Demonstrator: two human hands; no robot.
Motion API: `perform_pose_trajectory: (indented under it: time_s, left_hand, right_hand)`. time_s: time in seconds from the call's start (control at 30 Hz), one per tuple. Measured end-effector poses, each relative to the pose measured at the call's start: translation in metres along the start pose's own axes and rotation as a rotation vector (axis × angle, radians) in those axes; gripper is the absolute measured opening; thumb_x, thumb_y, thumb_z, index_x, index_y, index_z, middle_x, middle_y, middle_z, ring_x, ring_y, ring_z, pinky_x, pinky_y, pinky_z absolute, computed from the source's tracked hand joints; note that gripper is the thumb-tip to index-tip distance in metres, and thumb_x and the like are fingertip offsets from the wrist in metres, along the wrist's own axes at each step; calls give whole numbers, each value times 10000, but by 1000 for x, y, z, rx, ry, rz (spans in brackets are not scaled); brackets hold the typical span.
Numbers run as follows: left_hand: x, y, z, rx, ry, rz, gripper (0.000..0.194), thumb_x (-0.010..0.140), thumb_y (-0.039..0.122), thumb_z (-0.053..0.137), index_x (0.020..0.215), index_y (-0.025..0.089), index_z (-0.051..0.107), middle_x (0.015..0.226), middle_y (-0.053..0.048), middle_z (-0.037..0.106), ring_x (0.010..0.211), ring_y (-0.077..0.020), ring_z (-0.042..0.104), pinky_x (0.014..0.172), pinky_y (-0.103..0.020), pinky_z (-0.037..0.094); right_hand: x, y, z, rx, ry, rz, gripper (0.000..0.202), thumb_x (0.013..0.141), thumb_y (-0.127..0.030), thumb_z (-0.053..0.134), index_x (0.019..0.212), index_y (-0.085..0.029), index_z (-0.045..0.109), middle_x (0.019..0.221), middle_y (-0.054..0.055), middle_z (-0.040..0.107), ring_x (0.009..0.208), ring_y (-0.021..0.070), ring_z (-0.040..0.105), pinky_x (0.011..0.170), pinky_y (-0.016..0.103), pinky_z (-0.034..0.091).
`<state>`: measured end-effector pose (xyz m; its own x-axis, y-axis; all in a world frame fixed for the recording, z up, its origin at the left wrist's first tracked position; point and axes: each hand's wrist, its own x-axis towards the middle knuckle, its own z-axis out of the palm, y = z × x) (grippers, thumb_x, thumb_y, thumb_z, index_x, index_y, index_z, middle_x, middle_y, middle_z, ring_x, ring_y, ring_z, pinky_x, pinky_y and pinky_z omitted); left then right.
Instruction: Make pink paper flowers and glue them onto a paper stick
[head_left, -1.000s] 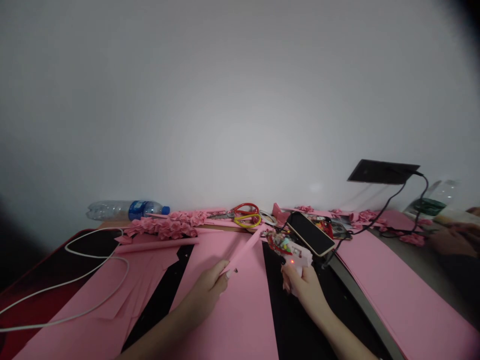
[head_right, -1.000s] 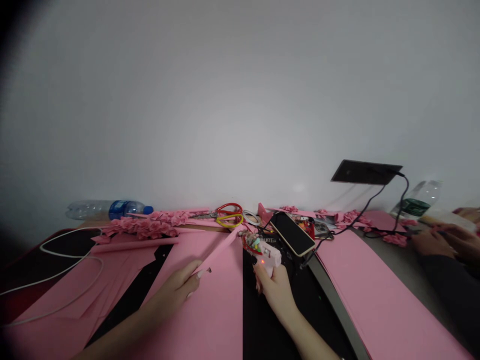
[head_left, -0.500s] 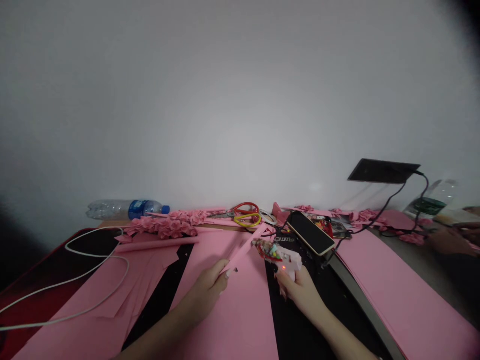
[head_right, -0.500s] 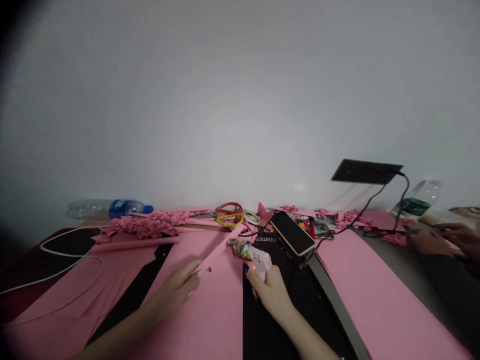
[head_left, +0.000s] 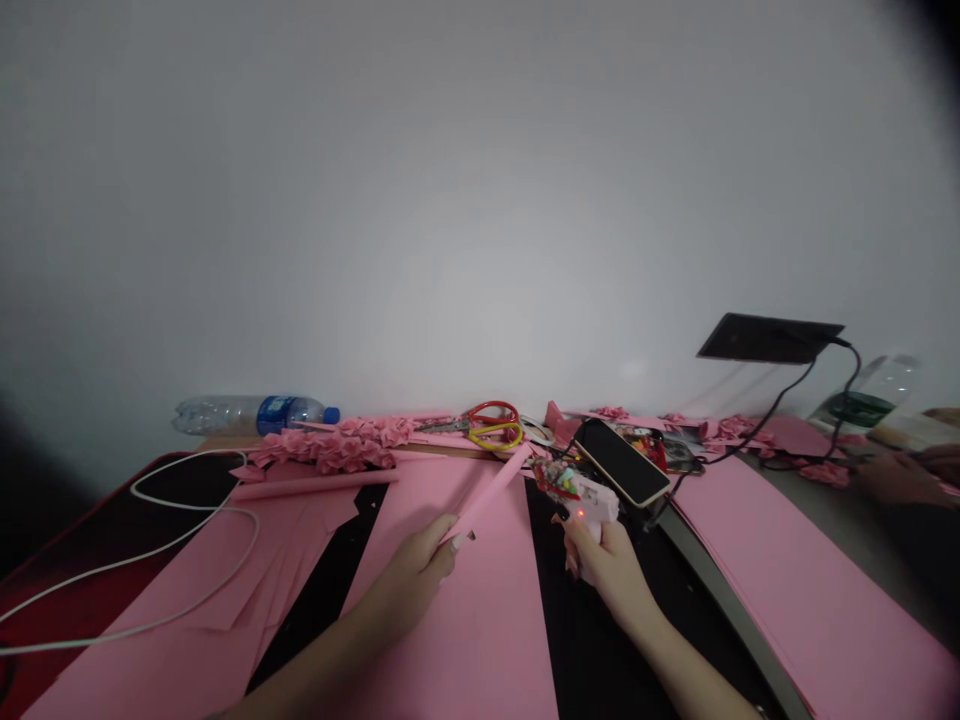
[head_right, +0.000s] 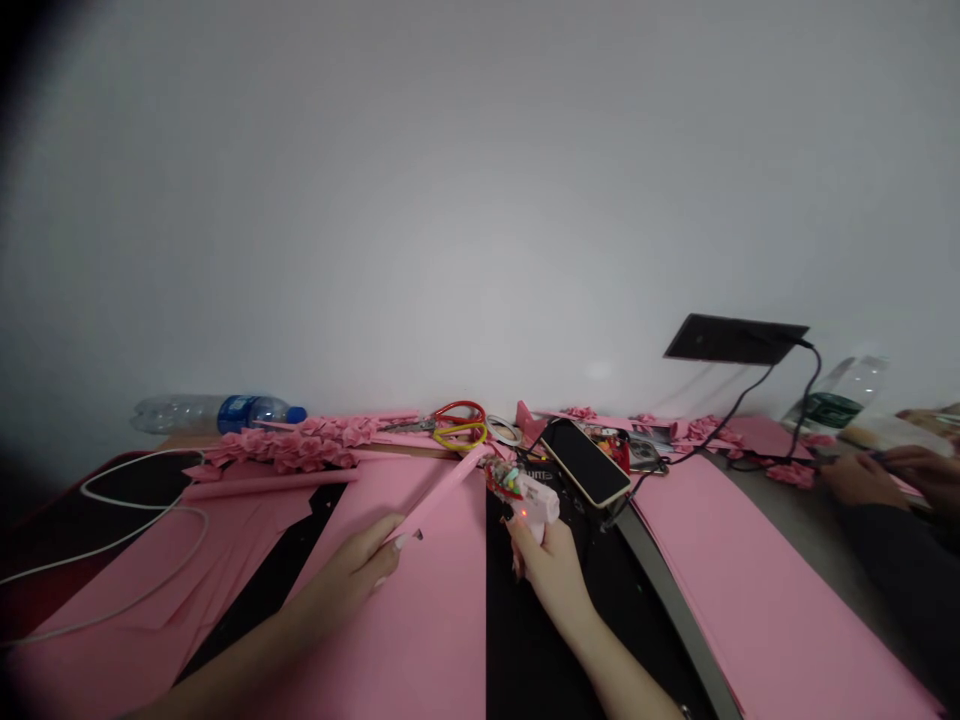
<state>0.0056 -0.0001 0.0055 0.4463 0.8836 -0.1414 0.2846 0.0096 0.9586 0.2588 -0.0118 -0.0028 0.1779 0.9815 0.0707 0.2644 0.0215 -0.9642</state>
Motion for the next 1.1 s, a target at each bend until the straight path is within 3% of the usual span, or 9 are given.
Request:
perform_pose_trajectory:
  time_s: [0.17,0.57,0.83,1.1]
  left_hand:
    - [1,-4,0,-1,-4,3,344,904,441,386,1069,188,550,656,54,343,572,-130,310,522,-249,252]
    - [-1,2,0,28,18,4,368,895,471,379,1064,196,556,652,50,354,577,-137,332,518,-249,261]
    - [0,2,0,10,12,-4,317,895,400,382,1056,182,547,638,54,350,561,-133,317,514,-257,247]
    - [-2,4,-2,7,28,45,256,916,383,378,955,177,525,615,63,343,539,-121,303,502,-260,237]
  right_hand:
    - [0,1,-1,-38,-18,-16,527,800,-608,525,472,-201,458,404,-10,461,379,110,446,407,235,353]
    - [-1,-2,-1,-49,-15,-29,507,815,-576,524,486,-195,471,411,-13,466,390,109,441,419,234,348]
    - [-1,-2,-1,-52,-8,-18,485,810,-566,530,503,-193,486,437,-3,484,404,117,453,430,243,347]
    - [-2,-8,0,-110,-5,-15,488,780,-593,538,492,-203,477,418,7,484,399,127,448,427,255,337]
